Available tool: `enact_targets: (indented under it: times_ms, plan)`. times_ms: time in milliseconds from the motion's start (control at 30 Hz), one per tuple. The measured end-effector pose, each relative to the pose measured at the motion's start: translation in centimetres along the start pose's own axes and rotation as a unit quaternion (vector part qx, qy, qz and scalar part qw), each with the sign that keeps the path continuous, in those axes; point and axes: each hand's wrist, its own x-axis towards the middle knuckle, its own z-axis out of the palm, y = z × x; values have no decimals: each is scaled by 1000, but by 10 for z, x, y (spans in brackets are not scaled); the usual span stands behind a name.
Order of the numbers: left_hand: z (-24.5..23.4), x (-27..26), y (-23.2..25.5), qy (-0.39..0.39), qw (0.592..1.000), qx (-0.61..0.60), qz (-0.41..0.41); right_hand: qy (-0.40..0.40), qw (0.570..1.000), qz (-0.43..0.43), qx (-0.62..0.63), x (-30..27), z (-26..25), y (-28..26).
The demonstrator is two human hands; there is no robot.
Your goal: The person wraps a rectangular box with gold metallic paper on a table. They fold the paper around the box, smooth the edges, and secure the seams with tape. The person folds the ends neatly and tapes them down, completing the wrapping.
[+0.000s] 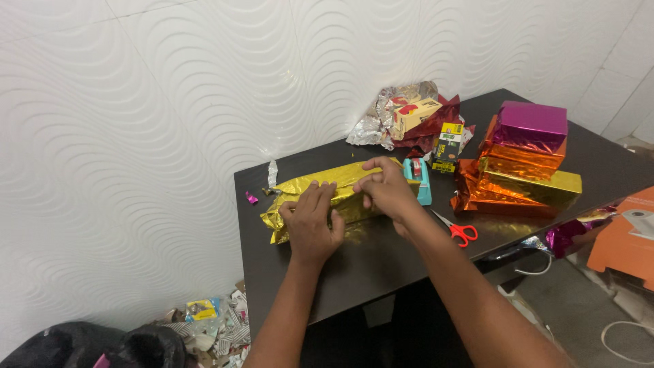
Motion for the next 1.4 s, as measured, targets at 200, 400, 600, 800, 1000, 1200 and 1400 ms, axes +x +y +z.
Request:
enact_targets:
  times_ms: [200, 400, 600, 800, 1000, 1200, 1400]
  plan:
    - [0, 1, 2, 27, 998, -45, -19, -15, 998, -2, -66, 27, 16, -4]
    - [-3, 2, 2, 6, 999, -42, -28, -47, 986, 66, -146, 48, 20, -12]
    - [-4, 5, 4, -2, 1000, -12, -13, -50, 976, 104, -183, 56, 21, -19]
    - [-4, 7, 7, -22, 999, -12, -29, -72, 966, 101, -225, 70, 19, -17]
    - [-3, 9, 8, -29, 999, -19, -38, -93, 959, 119, -241, 84, 18, -15]
    - [-2, 11, 9, -58, 995, -36, -73, -95, 953, 118, -262, 85, 19, -19]
    - [0, 8, 8, -42, 998, -23, -51, -99, 945, 124, -285, 79, 23, -27]
